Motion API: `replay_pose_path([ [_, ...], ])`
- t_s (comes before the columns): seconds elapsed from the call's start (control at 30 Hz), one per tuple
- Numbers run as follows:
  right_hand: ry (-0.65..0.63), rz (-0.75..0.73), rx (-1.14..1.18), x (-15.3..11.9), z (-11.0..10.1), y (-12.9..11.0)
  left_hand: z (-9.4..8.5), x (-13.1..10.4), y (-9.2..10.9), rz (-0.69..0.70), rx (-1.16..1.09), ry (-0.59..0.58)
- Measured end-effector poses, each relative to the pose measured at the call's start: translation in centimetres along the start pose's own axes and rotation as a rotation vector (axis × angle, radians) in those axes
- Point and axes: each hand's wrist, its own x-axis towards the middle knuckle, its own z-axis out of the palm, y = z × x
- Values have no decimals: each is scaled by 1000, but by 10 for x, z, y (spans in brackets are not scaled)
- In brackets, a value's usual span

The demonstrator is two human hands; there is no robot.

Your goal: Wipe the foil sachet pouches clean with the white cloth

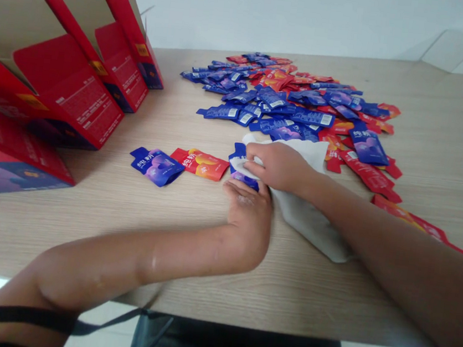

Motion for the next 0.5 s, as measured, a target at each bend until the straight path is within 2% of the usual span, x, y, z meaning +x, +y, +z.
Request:
replay_pose_path([
  [0.13, -100, 14, 10, 2, 5, -3, 1, 0, 0, 16, 42, 2],
  [0.33, -102, 39, -10, 3, 6, 2, -1, -1, 0, -6, 27, 17],
  [0.5, -113, 50, -23, 4, 6, 0, -2, -1, -1, 16, 63, -15],
])
